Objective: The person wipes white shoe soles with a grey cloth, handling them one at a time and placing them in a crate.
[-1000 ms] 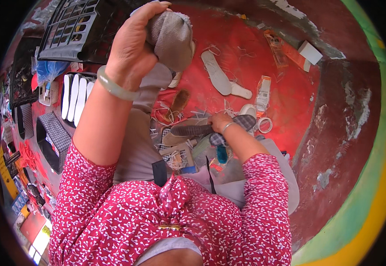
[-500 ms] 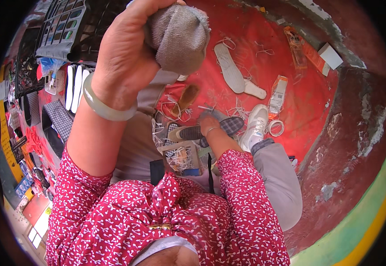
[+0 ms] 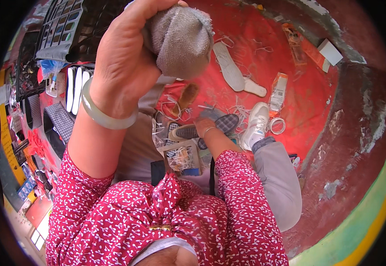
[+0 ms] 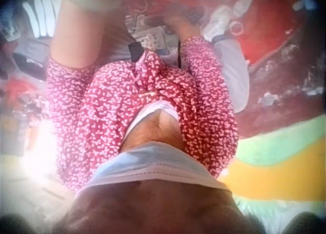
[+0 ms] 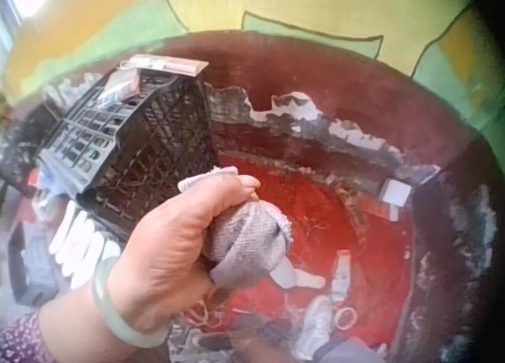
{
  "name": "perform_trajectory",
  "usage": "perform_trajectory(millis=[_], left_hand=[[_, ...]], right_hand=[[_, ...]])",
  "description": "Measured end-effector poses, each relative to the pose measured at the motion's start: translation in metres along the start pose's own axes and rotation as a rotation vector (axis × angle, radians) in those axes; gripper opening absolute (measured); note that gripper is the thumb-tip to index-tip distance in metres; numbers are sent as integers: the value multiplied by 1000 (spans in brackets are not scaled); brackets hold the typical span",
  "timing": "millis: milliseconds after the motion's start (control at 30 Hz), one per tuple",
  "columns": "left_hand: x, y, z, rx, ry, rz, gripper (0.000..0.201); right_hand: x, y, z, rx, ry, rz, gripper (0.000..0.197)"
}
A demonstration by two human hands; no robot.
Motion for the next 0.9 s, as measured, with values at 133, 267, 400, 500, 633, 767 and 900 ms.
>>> perform_trajectory(millis=[133,267,400,500,633,767,900], left_hand=[[-4,10,-2,12,-44,-52,9],[5,6,1,-2,-62,-4,10],[8,18,3,26,-128,-86,10],[9,17,6,-7,-120,-85,12],[5,14,6,-75,-33,-31,13],[-3,9,5,-129,40,3,15],[-7,10,18,-160,91,41,17]], right_hand=[[-3,4,-2,-190,-142,40,29],[37,58,-14,-335,-239,152,33],[83,132,-13,-109,-395,310,32],[44,156,-18,126,-179,370,28],[-58,96,-27,-257,165,-46,35],[-65,-42,-63,-66,234,-57,51],[-79,-26,-41,75,-2,-340,51]])
Point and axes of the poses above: each hand's wrist, its own z-axis away from the middle knuckle, its own y-axis out of the back of the hand, x = y × z, the point moved 1 cm from there along -z, towards the middle knuckle, and after that the axes turned 6 degrees about -y, right-handed, at the moved point
